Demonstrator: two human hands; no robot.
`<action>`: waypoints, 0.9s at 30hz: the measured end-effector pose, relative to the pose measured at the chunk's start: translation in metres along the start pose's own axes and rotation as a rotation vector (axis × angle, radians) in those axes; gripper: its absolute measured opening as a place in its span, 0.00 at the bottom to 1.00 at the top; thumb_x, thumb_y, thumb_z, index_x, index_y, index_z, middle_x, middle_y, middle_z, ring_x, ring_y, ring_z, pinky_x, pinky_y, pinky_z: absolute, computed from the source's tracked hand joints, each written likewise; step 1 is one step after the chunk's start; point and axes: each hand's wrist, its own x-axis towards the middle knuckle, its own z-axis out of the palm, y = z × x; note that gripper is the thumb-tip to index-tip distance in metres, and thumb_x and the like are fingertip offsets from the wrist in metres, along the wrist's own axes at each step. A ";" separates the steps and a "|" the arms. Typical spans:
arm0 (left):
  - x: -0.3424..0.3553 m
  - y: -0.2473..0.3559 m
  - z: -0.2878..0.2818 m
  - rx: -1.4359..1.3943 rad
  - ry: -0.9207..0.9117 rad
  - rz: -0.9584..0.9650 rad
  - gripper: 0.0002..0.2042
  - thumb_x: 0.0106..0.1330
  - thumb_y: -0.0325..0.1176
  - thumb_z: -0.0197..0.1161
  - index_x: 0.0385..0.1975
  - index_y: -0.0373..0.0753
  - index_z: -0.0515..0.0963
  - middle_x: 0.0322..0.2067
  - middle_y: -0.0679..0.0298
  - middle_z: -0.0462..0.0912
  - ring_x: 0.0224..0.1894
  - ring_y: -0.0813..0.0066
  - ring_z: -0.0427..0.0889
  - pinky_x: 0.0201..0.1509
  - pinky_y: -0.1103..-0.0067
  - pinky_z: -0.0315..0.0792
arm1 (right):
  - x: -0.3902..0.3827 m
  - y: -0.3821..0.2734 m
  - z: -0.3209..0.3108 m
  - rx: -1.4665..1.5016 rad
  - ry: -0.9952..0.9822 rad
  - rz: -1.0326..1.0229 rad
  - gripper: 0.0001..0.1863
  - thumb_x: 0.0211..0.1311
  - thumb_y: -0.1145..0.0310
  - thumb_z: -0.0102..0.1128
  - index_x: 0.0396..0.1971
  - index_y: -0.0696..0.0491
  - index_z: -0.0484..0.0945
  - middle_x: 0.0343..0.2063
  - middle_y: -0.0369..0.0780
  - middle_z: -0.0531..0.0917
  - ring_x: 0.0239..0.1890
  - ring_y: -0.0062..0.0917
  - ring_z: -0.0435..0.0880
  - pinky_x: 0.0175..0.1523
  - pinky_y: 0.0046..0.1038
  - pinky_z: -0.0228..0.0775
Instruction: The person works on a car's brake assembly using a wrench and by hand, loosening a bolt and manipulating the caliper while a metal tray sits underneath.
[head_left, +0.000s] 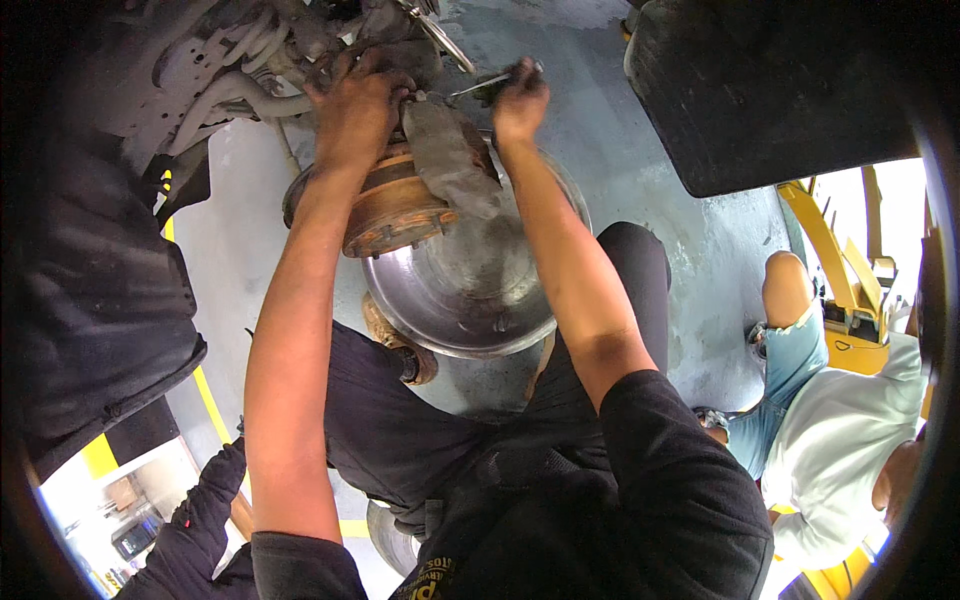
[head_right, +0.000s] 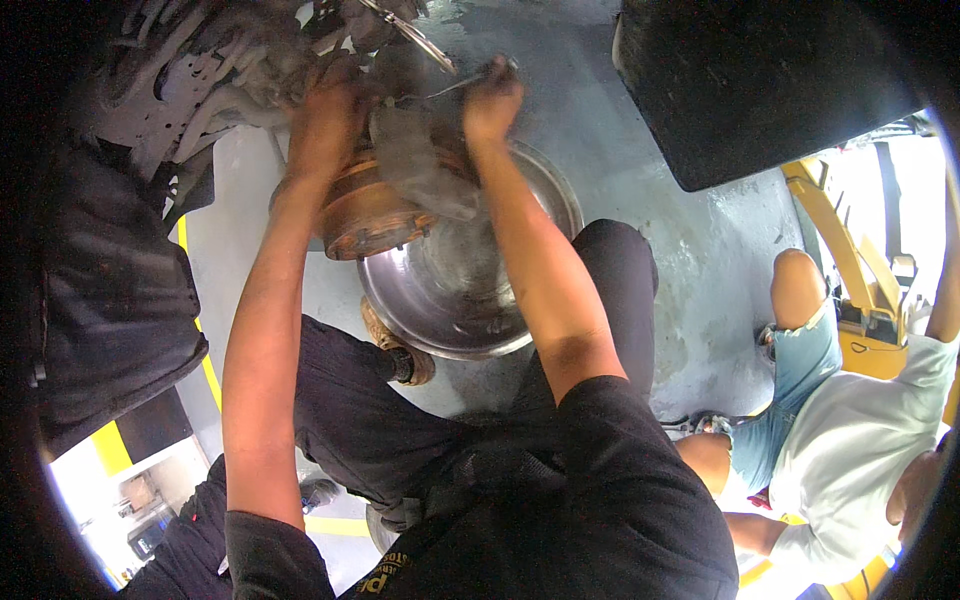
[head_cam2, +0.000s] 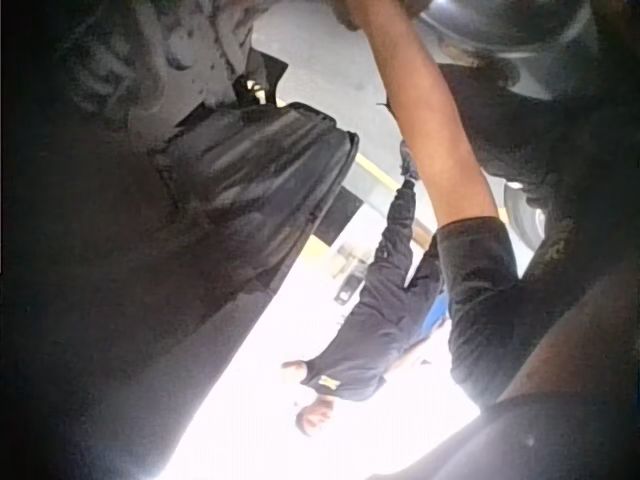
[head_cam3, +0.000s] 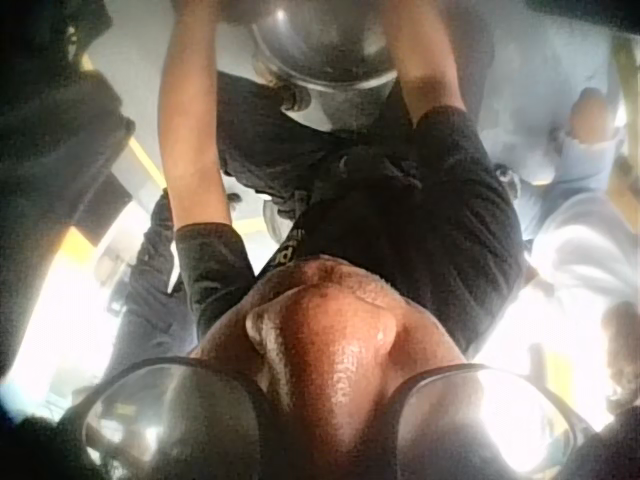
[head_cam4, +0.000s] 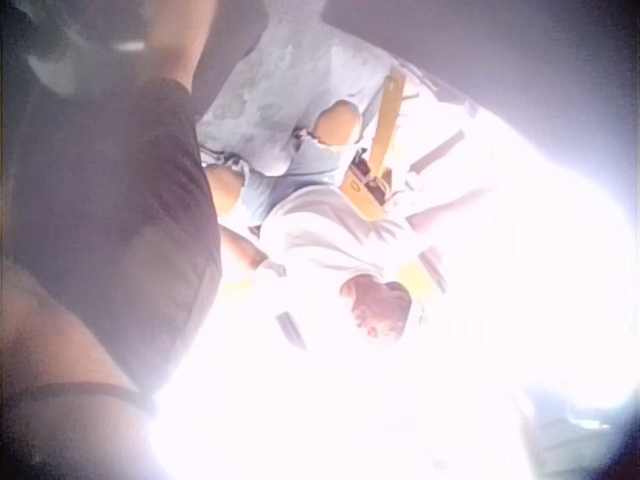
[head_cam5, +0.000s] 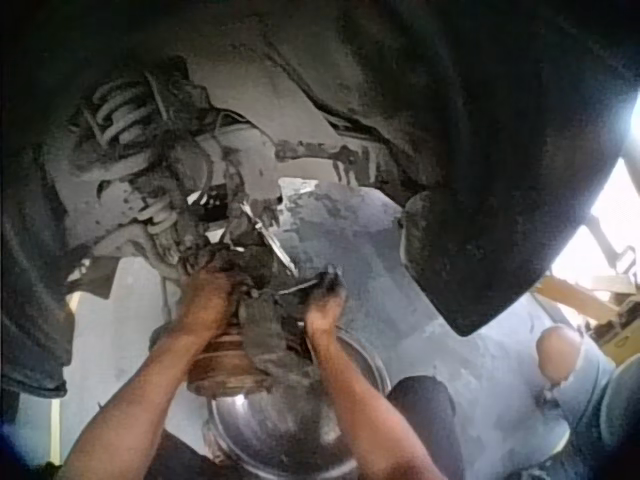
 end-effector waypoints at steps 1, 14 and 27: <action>0.000 0.000 0.000 0.002 0.033 0.021 0.09 0.67 0.36 0.66 0.42 0.44 0.89 0.57 0.61 0.79 0.64 0.52 0.72 0.65 0.53 0.69 | -0.010 -0.021 -0.002 -0.154 -0.060 -0.144 0.13 0.76 0.64 0.54 0.41 0.61 0.75 0.29 0.55 0.83 0.31 0.53 0.80 0.39 0.45 0.74; 0.000 -0.001 0.000 0.035 0.033 -0.007 0.08 0.66 0.38 0.67 0.43 0.53 0.88 0.59 0.74 0.79 0.69 0.66 0.68 0.71 0.42 0.51 | -0.040 -0.104 0.003 -0.391 -0.327 -0.593 0.15 0.75 0.60 0.57 0.37 0.58 0.75 0.26 0.57 0.81 0.34 0.59 0.82 0.35 0.51 0.71; -0.002 0.001 -0.004 0.053 0.029 0.034 0.10 0.67 0.40 0.66 0.44 0.52 0.88 0.62 0.66 0.75 0.67 0.55 0.69 0.67 0.37 0.59 | -0.026 -0.059 0.006 -0.343 -0.325 -0.732 0.16 0.77 0.60 0.55 0.37 0.60 0.75 0.23 0.51 0.84 0.29 0.52 0.85 0.34 0.45 0.75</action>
